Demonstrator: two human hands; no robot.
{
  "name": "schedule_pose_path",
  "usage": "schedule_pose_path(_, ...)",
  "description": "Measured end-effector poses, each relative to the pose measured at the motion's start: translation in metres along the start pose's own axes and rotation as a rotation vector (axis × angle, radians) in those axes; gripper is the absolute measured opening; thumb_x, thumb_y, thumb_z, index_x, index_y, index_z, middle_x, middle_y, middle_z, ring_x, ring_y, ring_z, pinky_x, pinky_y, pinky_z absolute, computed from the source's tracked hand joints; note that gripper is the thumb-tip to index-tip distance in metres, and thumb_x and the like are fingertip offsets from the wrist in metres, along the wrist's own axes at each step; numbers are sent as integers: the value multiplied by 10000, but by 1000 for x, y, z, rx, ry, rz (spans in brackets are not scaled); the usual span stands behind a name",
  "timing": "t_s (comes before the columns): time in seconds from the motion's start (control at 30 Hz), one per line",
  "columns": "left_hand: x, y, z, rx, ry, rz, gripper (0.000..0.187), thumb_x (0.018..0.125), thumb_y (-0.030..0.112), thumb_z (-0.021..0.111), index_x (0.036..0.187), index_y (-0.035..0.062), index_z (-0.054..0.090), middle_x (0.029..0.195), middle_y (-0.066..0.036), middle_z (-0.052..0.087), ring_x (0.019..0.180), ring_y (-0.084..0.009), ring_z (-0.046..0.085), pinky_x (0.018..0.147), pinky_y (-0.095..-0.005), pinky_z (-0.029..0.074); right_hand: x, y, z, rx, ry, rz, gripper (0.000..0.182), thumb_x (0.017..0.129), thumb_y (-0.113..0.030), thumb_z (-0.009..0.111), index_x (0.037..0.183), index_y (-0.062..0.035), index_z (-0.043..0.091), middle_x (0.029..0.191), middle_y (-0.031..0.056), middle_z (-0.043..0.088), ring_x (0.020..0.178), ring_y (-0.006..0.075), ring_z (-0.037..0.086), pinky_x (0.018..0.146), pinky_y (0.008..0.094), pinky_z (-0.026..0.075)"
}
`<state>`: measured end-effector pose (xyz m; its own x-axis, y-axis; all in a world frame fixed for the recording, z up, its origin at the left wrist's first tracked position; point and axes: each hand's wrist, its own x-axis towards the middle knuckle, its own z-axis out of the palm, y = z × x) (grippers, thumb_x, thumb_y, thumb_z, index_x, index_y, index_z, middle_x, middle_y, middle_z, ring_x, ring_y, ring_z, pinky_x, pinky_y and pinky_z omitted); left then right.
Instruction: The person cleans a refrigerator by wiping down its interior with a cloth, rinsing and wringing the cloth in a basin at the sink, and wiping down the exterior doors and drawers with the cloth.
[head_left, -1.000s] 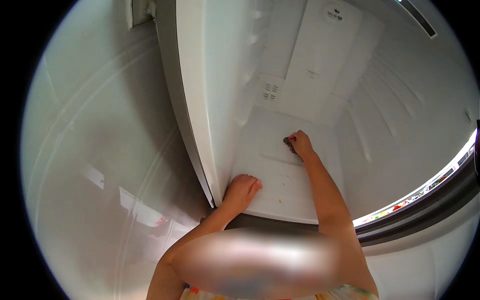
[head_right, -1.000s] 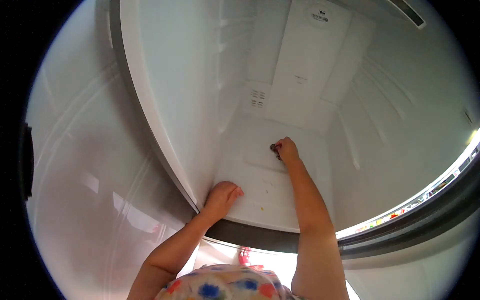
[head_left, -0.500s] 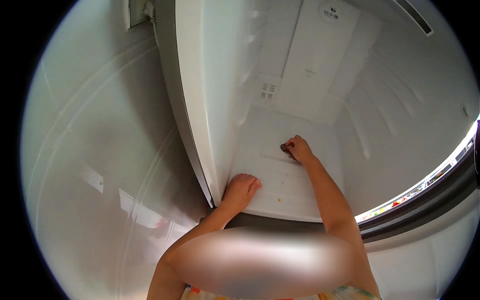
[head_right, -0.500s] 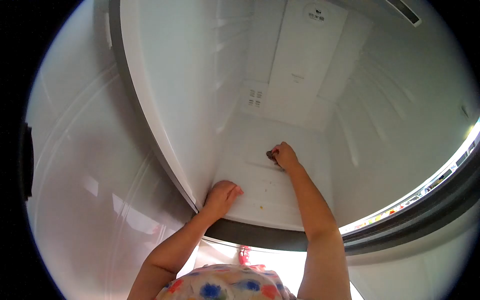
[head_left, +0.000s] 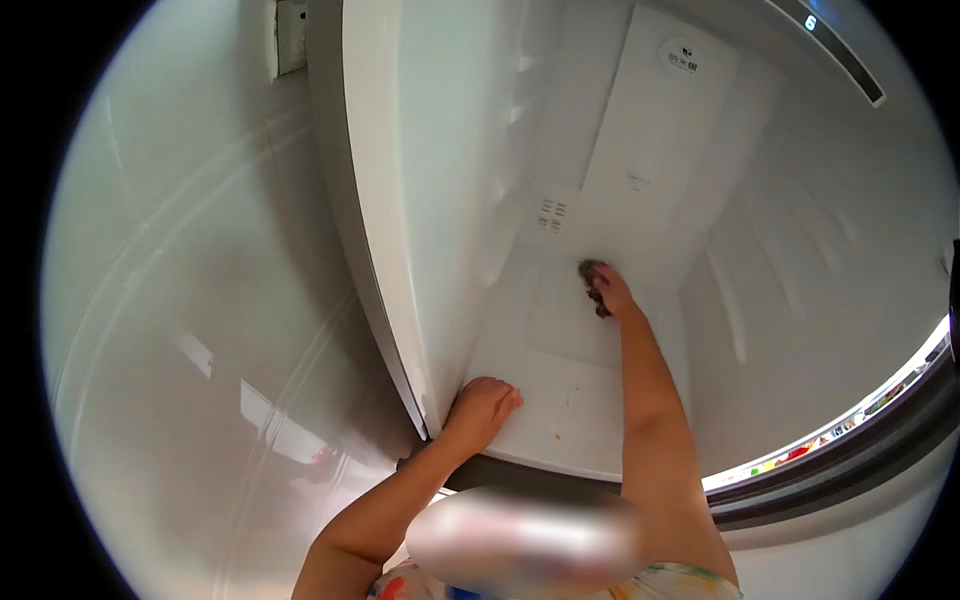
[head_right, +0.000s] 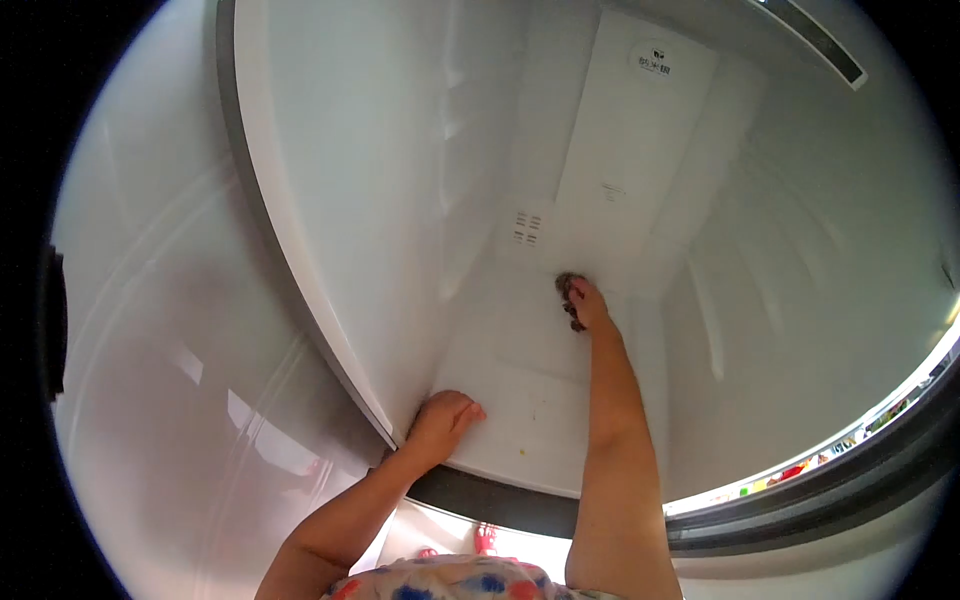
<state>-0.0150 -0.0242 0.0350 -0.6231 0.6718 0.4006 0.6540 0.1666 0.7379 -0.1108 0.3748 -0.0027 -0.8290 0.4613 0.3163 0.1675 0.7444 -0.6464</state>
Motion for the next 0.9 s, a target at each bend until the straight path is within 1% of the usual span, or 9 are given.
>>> schedule_pose_path(0.07, 2, -5, 1, -9, 12, 9, 183, 878, 123, 509, 791, 18, 632, 827, -160, 627, 833, -346, 574, 776, -425, 439, -12, 4, 11, -479, -21, -233, 352, 910, -189, 543, 1256, -125, 548, 1298, 80, 538, 1173, 289, 503, 990, 339, 400)
schedule_pose_path(0.1, 2, -6, 1, -3, 11, 15, 181, 877, 124, 509, 792, 20, 631, 828, -159, 626, 837, -345, 575, 777, -426, 440, -8, 6, 14, -326, -38, -210, 334, 897, -116, 533, 1228, -127, 573, 1300, 76, 537, 1214, 293, 465, 1045, 368, 349)
schedule_pose_path(0.2, -2, -6, 1, 23, 1, 6, 175, 874, 124, 509, 796, 22, 628, 829, -156, 625, 845, -343, 574, 779, -427, 441, -10, 14, -1, -106, -247, -330, 339, 866, -45, 538, 1188, -125, 603, 1301, 105, 525, 1205, 308, 459, 1042, 382, 353)
schedule_pose_path(0.3, -1, -10, 4, 29, 18, 15, 177, 874, 138, 512, 786, 24, 615, 808, -150, 621, 822, -349, 564, 775, -435, 431, -43, 2, -14, -25, -333, -284, 345, 833, 8, 547, 1148, -109, 625, 1258, 139, 541, 1144, 325, 496, 990, 374, 410)
schedule_pose_path(0.53, -1, -9, 3, 2, 12, 74, 201, 887, 138, 494, 780, 9, 605, 791, -159, 622, 809, -361, 562, 759, -436, 428, -143, -51, -58, 40, -472, -233, 332, 869, -10, 537, 1149, -154, 641, 1256, 87, 525, 1167, 272, 453, 1033, 352, 361)
schedule_pose_path(0.67, -1, -6, 3, 6, 18, 110, 186, 881, 117, 498, 776, 3, 602, 792, -156, 629, 804, -362, 567, 755, -432, 434, -185, -67, -71, -85, -338, -132, 271, 889, -18, 506, 1101, -110, 648, 1026, 70, 562, 972, 225, 516, 883, 337, 428)
schedule_pose_path(0.77, -2, -12, 6, -30, 15, 150, 238, 894, 149, 472, 770, 7, 617, 797, -169, 622, 810, -355, 568, 755, -433, 433, -207, -87, -76, -149, -208, -60, 213, 883, -97, 549, 1062, -126, 660, 951, 62, 574, 882, 252, 504, 854, 375, 428)
schedule_pose_path(0.87, -3, -5, 3, -45, 28, 119, 247, 898, 155, 469, 766, 7, 615, 792, -168, 622, 803, -350, 570, 752, -427, 435, -235, -82, -82, 159, -173, 101, 215, 866, -120, 578, 1068, -117, 650, 918, 75, 585, 874, 256, 519, 849, 369, 430)
schedule_pose_path(0.9, -2, -6, 3, -48, 30, 133, 249, 900, 157, 468, 766, 7, 614, 791, -166, 622, 802, -348, 570, 751, -424, 435, -242, -78, -89, 216, -31, 128, 214, 862, -121, 584, 1066, -99, 645, 941, 86, 585, 904, 263, 518, 860, 375, 428)
